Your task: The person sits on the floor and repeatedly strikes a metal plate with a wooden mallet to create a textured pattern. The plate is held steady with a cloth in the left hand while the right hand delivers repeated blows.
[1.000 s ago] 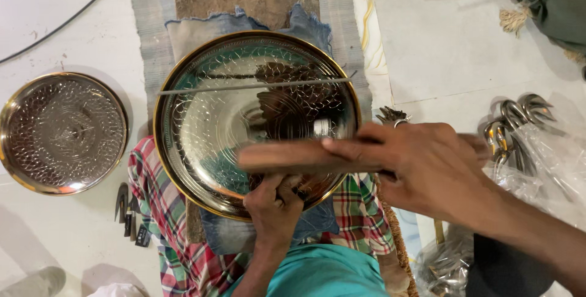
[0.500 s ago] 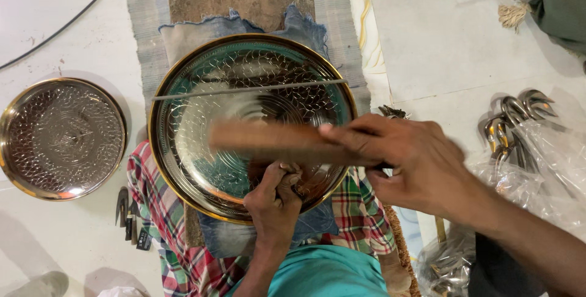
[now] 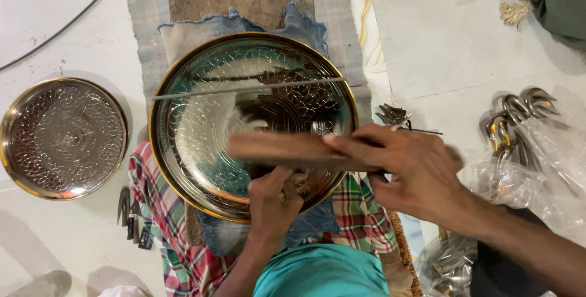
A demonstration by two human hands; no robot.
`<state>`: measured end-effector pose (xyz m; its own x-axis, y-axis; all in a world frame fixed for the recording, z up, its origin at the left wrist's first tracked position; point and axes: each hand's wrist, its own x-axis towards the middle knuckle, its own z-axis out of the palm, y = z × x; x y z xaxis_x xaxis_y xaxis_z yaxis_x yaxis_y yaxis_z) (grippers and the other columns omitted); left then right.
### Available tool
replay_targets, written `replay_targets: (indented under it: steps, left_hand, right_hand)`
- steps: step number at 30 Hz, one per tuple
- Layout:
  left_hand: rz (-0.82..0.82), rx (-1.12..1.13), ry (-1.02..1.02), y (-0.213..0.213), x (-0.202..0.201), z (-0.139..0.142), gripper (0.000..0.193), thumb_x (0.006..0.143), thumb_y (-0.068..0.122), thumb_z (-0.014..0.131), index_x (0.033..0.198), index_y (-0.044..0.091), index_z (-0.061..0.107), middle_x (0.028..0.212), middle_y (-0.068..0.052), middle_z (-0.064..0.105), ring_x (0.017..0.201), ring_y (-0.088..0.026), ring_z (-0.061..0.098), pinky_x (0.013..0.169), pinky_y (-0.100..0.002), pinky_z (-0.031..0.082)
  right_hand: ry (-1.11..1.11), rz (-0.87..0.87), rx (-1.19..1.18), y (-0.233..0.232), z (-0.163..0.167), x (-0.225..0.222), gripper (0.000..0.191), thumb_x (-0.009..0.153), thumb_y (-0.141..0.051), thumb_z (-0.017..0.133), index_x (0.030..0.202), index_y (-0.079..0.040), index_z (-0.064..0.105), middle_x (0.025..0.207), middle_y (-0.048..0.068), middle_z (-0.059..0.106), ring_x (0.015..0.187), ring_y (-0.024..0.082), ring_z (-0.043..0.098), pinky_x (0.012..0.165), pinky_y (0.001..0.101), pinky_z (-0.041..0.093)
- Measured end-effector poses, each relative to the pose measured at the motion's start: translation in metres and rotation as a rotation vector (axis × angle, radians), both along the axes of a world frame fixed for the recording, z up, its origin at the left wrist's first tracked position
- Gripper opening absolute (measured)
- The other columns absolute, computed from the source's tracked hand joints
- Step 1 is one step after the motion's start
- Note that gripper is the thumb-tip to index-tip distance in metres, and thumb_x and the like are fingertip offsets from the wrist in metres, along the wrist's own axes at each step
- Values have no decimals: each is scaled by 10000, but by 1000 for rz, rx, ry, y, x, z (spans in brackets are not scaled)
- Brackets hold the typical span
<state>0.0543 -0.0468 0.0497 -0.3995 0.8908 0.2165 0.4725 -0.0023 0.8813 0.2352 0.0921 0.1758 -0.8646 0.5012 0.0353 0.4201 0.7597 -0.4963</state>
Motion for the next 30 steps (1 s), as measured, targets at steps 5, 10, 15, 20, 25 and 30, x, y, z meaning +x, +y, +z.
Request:
replay_targets:
  steps: [5,10,15,20,25,30]
  left_hand:
    - [-192,-122,58,7,-15,-8,429,729,-86,643,1114,70,750,842,-171,760,702,-282,763,619,-384,596]
    - [-497,-192,179,20,-28,-13,250,793,19,736,1023,113,764,867,-118,793,635,-184,752,596,-339,609]
    - [-812,-411,243,44,-35,0,511,816,-105,575,1230,148,739,871,-131,778,462,-197,647,385,-311,523]
    - [-945,-315,260,56,-39,8,559,772,-79,618,1250,181,746,783,-137,778,499,-179,651,426,-301,489]
    - [-550,-3,123,29,-30,3,467,791,-88,638,1205,114,708,838,-134,784,627,-189,749,467,-303,568]
    - [-341,-198,101,13,-21,-2,475,721,-94,639,1147,94,733,721,-176,734,600,-269,742,508,-402,556]
  right_hand:
    - [66,-292,-425,-18,-10,18,856,717,-3,642,1513,-296,528,1169,17,697,704,185,645,506,284,493]
    - [23,-419,-310,-52,-33,48,834,685,34,753,1467,-207,590,1242,70,699,763,202,694,639,294,565]
    - [235,-523,91,-101,-73,66,728,674,68,718,1370,-120,613,1170,176,688,950,198,714,779,258,569]
    - [371,-866,-251,-142,-114,70,757,666,121,694,1407,6,589,1111,191,713,941,196,723,755,296,583]
    - [550,-877,-392,-131,-118,72,731,687,93,755,1398,19,602,1214,208,725,1058,207,730,922,320,600]
    - [539,-572,-205,-76,-78,62,738,736,96,736,1440,-62,584,1296,200,686,1133,219,697,941,326,582]
